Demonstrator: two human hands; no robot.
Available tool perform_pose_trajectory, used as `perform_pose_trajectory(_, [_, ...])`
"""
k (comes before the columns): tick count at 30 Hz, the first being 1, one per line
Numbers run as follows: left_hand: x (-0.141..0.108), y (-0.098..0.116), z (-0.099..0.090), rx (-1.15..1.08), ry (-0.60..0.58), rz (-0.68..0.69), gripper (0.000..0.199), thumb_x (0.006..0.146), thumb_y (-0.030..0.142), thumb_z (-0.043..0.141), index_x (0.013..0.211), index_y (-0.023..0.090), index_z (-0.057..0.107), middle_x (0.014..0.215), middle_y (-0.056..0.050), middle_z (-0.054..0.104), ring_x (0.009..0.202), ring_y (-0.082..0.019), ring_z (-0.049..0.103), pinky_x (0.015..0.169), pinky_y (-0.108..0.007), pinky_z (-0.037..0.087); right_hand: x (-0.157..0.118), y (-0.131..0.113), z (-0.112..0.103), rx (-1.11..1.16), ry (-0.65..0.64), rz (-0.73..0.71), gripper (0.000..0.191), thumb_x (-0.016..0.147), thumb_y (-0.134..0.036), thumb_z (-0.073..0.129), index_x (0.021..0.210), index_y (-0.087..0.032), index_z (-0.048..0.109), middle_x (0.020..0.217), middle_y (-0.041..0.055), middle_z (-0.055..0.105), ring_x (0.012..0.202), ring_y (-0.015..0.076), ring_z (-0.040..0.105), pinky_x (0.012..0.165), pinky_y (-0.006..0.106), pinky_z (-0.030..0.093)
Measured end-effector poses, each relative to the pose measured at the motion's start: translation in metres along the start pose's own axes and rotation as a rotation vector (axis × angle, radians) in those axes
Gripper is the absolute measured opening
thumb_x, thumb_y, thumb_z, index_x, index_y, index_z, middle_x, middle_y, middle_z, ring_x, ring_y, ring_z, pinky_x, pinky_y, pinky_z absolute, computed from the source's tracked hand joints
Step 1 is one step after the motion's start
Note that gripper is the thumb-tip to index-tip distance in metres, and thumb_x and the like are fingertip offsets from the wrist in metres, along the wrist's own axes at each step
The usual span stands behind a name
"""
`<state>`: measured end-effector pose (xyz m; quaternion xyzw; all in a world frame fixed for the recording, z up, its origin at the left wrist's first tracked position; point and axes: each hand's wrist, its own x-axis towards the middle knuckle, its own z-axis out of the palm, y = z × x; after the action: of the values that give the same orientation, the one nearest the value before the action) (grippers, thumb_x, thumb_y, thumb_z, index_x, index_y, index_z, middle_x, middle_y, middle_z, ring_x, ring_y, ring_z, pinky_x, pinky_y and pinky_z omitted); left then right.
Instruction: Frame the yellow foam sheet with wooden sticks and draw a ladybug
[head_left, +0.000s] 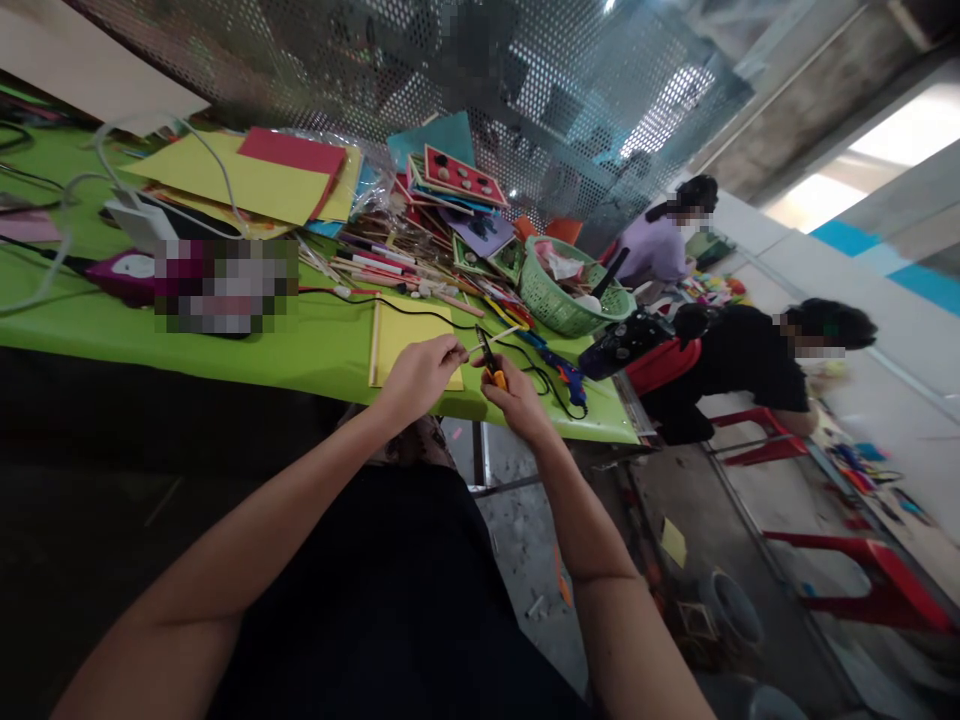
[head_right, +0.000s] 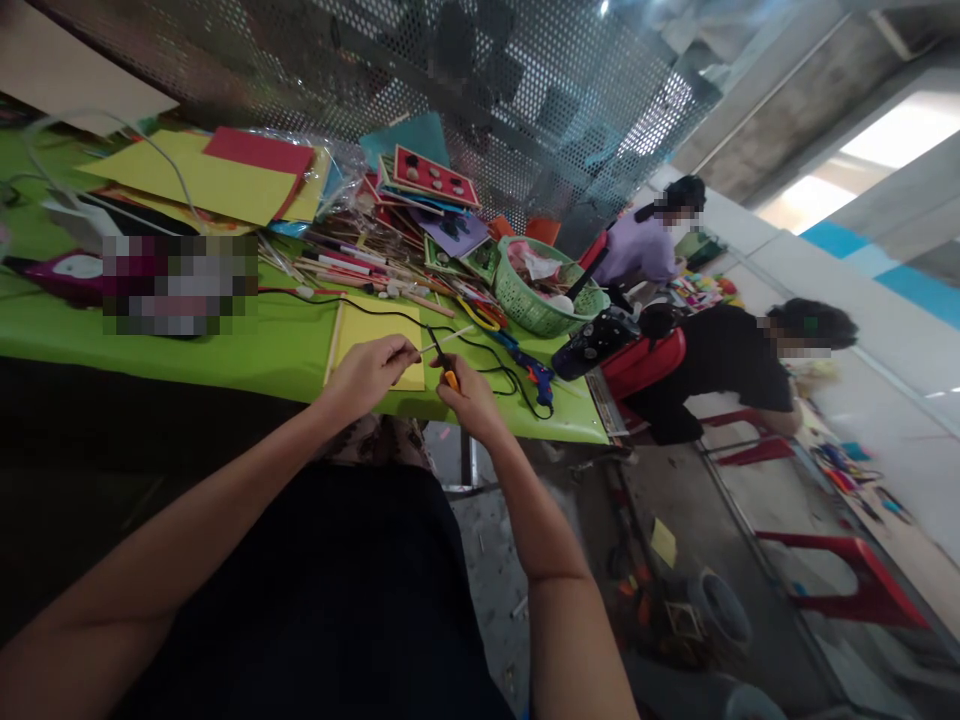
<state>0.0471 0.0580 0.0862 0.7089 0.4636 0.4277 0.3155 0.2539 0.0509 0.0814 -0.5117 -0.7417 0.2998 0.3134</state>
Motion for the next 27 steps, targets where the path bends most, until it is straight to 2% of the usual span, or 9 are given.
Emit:
perform_pose_trajectory(9, [0.000, -0.005, 0.008, 0.159, 0.021, 0.031, 0.012, 0.102, 0.028, 0.063, 0.097, 0.020, 0.069, 0.080, -0.002, 0.071, 0.069, -0.017, 0.059, 0.065, -0.028, 0.032, 0.003, 0.005, 0.000, -0.095, 0.050, -0.022, 0.036, 0.079, -0.028, 0.055, 0.111, -0.021, 0.069, 0.085, 0.0012, 0.061, 0.075, 0.0204, 0.053, 0.074, 0.035, 0.038])
perform_pose_trajectory(16, [-0.001, -0.005, 0.006, 0.302, 0.029, 0.038, 0.019, 0.106, 0.029, 0.057, 0.099, 0.020, 0.072, 0.080, -0.005, 0.074, 0.070, -0.020, 0.062, 0.063, -0.031, 0.028, 0.002, 0.001, -0.003, 0.259, -0.157, 0.092, 0.050, 0.076, -0.028, 0.059, 0.126, -0.025, 0.062, 0.091, -0.0009, 0.055, 0.078, 0.0182, 0.049, 0.072, 0.032, 0.039])
perform_pose_trajectory(19, [-0.001, -0.006, 0.004, 0.293, 0.023, 0.033, 0.021, 0.106, 0.029, 0.056, 0.099, 0.020, 0.073, 0.079, -0.005, 0.074, 0.068, -0.019, 0.060, 0.063, -0.030, 0.029, 0.002, -0.001, -0.005, 0.298, -0.213, 0.104, 0.051, 0.077, -0.031, 0.061, 0.128, -0.026, 0.061, 0.090, -0.0012, 0.055, 0.079, 0.0180, 0.049, 0.070, 0.031, 0.038])
perform_pose_trajectory(27, [-0.003, -0.006, 0.001, 0.302, -0.010, 0.051, 0.024, 0.106, 0.031, 0.054, 0.095, 0.020, 0.072, 0.075, -0.006, 0.071, 0.066, -0.019, 0.057, 0.062, -0.031, 0.027, 0.000, -0.004, -0.006, 0.159, -0.145, 0.098, 0.046, 0.079, -0.034, 0.060, 0.124, -0.024, 0.063, 0.088, -0.0008, 0.056, 0.077, 0.0182, 0.048, 0.068, 0.031, 0.038])
